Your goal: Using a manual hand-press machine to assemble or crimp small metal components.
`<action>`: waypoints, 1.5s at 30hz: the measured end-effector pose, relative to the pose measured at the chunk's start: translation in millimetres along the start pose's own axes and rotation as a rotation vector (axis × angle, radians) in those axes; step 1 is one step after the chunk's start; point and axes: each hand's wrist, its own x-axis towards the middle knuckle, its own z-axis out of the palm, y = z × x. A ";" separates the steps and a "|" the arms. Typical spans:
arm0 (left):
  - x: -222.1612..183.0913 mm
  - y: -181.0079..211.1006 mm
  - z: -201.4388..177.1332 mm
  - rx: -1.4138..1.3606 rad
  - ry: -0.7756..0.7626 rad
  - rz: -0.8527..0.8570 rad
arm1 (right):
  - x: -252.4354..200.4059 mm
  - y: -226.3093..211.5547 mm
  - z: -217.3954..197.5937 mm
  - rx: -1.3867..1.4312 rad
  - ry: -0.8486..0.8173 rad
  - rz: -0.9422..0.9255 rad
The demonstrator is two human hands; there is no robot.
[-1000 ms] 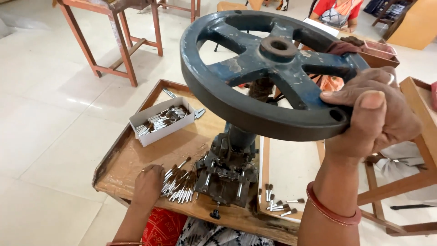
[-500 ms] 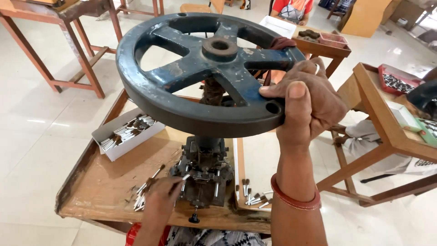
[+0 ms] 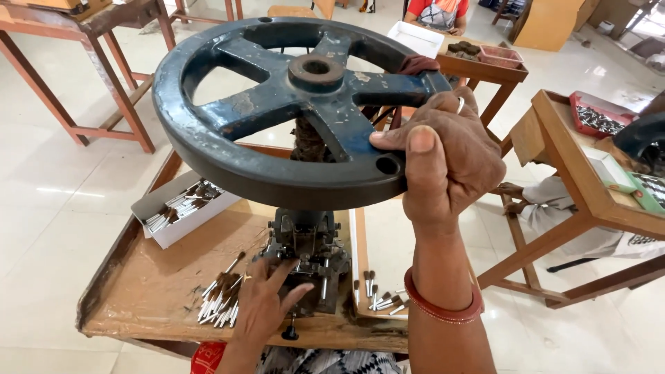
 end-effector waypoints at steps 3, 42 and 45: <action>-6.8 -4.7 -4.4 0.179 -0.037 0.046 | 0.4 -2.3 0.5 0.012 0.001 0.008; -8.3 92.5 14.9 -0.346 0.121 0.507 | -7.9 36.5 -13.4 0.220 -0.003 0.003; -7.4 22.7 26.4 -0.084 -0.046 0.099 | -5.5 27.9 -10.5 0.131 0.029 -0.038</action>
